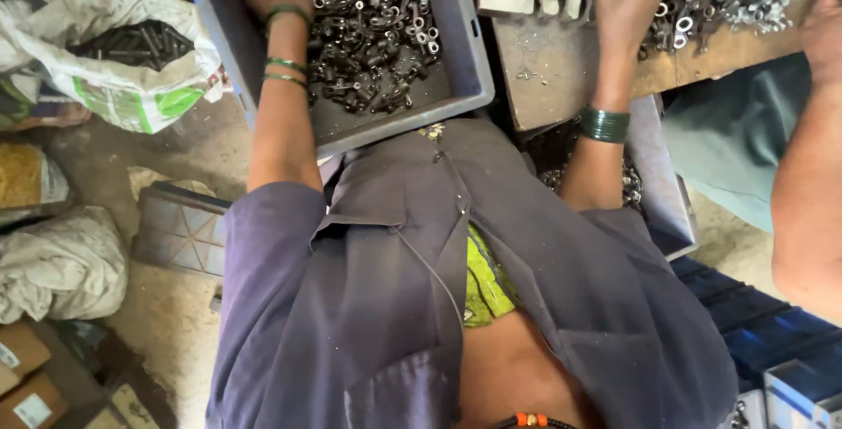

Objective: The person repeatedly picks small metal parts from a gray bin and places them onto a wooden board with a white fixture. The person handles the parts one at a time, moving them between the bin and the board throughout the clip.

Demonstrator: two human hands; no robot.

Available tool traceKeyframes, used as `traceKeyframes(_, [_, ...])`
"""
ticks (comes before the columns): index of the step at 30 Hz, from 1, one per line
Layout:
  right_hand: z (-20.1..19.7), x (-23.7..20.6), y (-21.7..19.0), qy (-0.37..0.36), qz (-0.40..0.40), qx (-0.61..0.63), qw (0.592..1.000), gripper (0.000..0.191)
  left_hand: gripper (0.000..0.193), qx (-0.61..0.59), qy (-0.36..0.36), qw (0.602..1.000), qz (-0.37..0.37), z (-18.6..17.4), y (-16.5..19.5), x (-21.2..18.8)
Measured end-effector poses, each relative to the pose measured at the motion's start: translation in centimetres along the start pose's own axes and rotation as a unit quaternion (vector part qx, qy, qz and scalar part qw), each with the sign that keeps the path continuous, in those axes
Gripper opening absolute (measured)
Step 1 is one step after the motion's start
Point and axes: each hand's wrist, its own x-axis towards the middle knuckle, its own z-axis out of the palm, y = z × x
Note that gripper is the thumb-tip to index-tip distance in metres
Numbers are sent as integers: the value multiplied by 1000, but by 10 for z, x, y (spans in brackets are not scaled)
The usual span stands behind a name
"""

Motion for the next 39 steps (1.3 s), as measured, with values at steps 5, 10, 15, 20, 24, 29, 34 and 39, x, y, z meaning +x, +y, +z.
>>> traceKeyframes(5, [-1,14,-9,26,-65,-18,997,21,42,-77,-70,994,-29,-12,-7,-1])
traceKeyframes(10, [2,27,-4,10,-57,-19,998,17,27,-162,27,986,8,-7,-15,-2])
traceKeyframes(15, [7,32,4,11,-50,-32,998,16,21,-396,76,915,-4,1,-14,19])
traceKeyframes(20, [14,35,12,10,-26,-34,999,23,19,-786,-43,615,-54,-5,-6,35])
traceKeyframes(24, [17,32,19,9,-71,-18,997,12,20,-846,-170,504,-33,-18,4,19])
traceKeyframes(29, [26,29,31,19,-21,-80,996,23,24,-856,-310,412,44,-45,20,-21])
traceKeyframes(34, [32,28,28,44,-38,-95,994,32,29,-850,-383,357,57,-49,47,-69])
traceKeyframes(39, [23,24,13,26,106,60,992,41,33,-853,-432,291,3,-27,65,-107])
